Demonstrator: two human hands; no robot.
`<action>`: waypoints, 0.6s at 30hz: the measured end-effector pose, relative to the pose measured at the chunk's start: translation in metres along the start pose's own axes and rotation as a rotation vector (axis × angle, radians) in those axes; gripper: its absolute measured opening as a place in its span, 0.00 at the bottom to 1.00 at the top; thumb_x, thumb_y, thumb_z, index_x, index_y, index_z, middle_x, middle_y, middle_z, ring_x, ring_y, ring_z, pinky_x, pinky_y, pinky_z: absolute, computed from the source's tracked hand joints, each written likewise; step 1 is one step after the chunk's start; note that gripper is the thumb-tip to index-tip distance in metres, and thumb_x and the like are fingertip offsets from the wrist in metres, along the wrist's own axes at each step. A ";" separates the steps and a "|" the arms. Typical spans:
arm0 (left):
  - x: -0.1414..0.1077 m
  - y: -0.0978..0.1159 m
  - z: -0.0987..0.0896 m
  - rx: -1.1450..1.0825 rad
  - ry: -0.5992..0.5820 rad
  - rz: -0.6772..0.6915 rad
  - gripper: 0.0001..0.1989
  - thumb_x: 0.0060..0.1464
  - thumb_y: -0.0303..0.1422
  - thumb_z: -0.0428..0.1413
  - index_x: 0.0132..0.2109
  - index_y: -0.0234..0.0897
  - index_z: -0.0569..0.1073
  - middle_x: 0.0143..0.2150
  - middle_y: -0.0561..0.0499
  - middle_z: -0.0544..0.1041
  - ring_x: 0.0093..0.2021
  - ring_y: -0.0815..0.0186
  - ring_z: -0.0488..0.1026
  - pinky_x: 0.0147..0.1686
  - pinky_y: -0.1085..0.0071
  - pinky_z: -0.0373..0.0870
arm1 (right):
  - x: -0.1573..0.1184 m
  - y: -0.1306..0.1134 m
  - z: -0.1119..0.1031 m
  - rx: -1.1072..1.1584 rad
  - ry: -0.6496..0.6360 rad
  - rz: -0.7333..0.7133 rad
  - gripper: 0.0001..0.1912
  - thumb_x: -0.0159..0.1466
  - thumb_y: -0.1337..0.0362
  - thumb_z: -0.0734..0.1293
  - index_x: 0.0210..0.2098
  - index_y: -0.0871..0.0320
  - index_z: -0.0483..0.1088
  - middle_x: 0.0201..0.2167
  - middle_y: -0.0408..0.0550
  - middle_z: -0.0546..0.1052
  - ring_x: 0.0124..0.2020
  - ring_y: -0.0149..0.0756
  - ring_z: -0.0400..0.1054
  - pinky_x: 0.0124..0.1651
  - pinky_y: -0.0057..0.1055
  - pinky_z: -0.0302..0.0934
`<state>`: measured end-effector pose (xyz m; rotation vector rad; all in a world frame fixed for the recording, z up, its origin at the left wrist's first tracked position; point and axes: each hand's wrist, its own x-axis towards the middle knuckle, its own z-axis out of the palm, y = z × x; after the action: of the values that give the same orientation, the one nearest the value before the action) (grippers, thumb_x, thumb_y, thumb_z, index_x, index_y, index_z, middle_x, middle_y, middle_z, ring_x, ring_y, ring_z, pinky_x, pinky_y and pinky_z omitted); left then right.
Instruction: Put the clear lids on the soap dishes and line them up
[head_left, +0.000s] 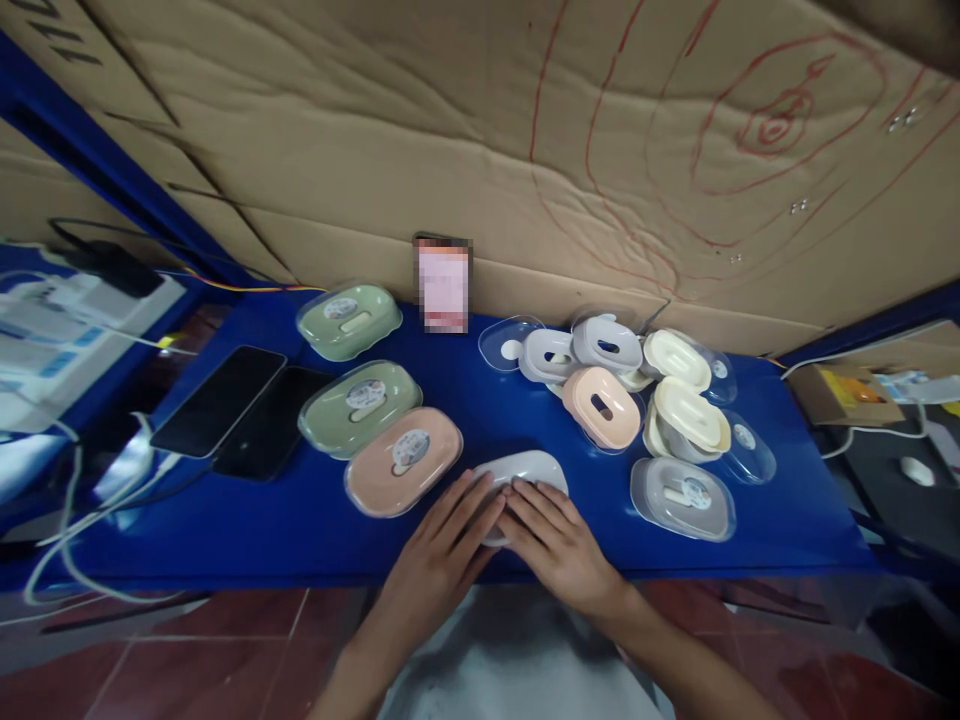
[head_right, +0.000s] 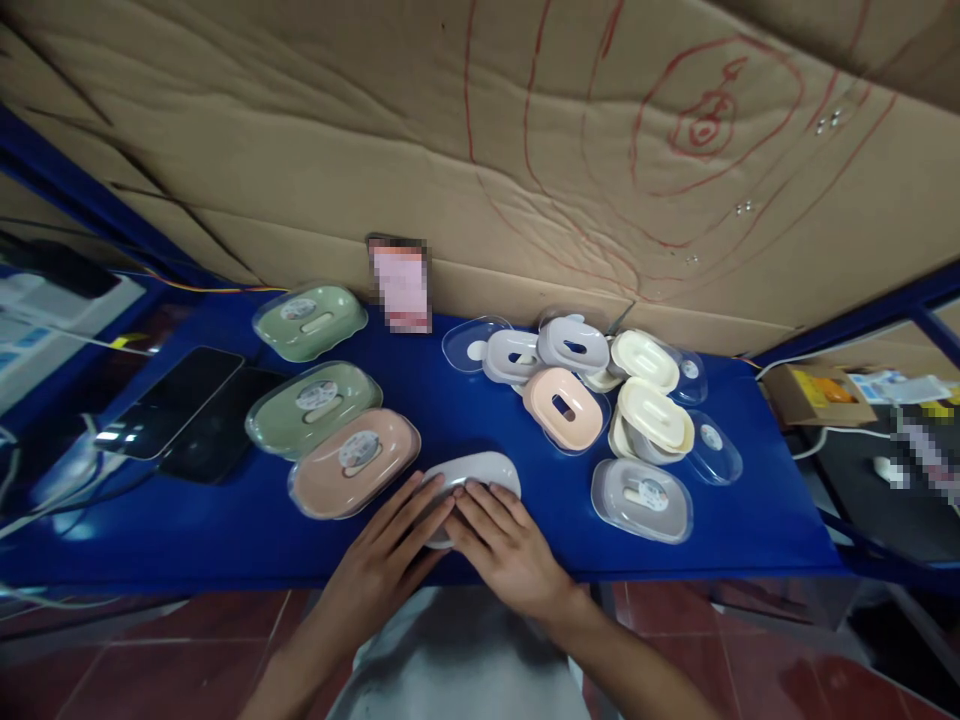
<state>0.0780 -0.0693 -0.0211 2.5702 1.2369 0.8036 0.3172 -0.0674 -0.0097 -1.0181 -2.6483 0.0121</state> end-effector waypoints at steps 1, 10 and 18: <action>0.000 0.000 0.000 -0.001 -0.003 0.001 0.31 0.73 0.30 0.54 0.78 0.40 0.58 0.74 0.40 0.69 0.78 0.49 0.59 0.66 0.48 0.75 | 0.000 -0.001 -0.002 -0.007 -0.005 -0.003 0.27 0.74 0.74 0.63 0.70 0.58 0.67 0.71 0.54 0.70 0.76 0.45 0.58 0.74 0.49 0.64; 0.001 -0.001 0.001 0.005 -0.007 0.010 0.21 0.71 0.30 0.55 0.69 0.38 0.71 0.76 0.41 0.65 0.78 0.47 0.57 0.67 0.47 0.74 | -0.015 0.012 -0.020 -0.033 -0.048 0.030 0.28 0.75 0.77 0.58 0.71 0.54 0.66 0.70 0.50 0.72 0.76 0.43 0.59 0.78 0.59 0.53; 0.002 -0.003 0.005 0.001 -0.061 0.006 0.22 0.71 0.33 0.57 0.68 0.37 0.71 0.77 0.42 0.64 0.79 0.46 0.54 0.69 0.45 0.72 | 0.055 0.047 -0.032 0.190 0.136 0.187 0.20 0.79 0.66 0.59 0.67 0.54 0.71 0.61 0.51 0.80 0.63 0.39 0.74 0.67 0.42 0.69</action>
<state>0.0793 -0.0650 -0.0253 2.5800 1.2138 0.7204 0.3188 0.0007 0.0302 -1.1526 -2.3705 0.2225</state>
